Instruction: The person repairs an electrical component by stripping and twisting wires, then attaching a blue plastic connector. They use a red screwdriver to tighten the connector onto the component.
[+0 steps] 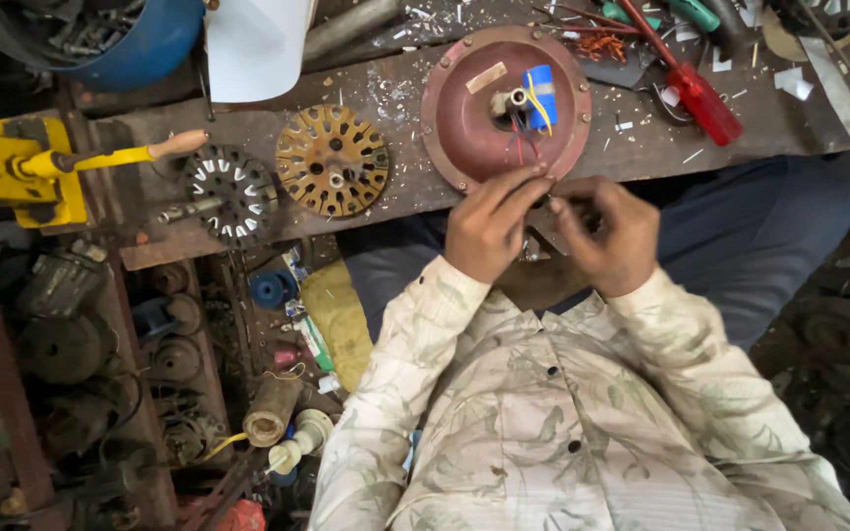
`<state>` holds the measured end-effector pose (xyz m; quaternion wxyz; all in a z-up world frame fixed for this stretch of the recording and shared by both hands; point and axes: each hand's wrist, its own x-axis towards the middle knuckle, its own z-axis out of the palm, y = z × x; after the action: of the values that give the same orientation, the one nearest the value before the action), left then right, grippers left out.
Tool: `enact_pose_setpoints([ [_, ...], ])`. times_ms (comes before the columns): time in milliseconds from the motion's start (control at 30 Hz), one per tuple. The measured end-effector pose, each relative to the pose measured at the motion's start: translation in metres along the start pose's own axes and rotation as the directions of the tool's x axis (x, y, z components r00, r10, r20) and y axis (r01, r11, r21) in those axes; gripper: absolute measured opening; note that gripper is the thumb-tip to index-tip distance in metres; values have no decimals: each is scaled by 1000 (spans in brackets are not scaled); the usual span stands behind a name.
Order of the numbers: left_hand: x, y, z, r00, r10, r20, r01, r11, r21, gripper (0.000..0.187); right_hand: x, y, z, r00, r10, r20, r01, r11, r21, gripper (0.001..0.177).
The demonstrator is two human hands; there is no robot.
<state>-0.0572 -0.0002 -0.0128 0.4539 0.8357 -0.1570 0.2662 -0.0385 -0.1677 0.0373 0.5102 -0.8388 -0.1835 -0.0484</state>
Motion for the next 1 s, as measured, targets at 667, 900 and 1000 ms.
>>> enact_pose_setpoints([
  [667,14,15,6,957,-268,-112,242,948,-205,14,31,8,5,967,-70,-245,39,991,-129,13],
  [900,17,15,9,968,-209,-140,197,976,-98,21,20,16,7,973,197,-118,-87,793,603,12],
  [1000,17,16,11,974,-201,-102,196,979,-52,24,10,14,3,981,134,-139,-47,864,501,10],
])
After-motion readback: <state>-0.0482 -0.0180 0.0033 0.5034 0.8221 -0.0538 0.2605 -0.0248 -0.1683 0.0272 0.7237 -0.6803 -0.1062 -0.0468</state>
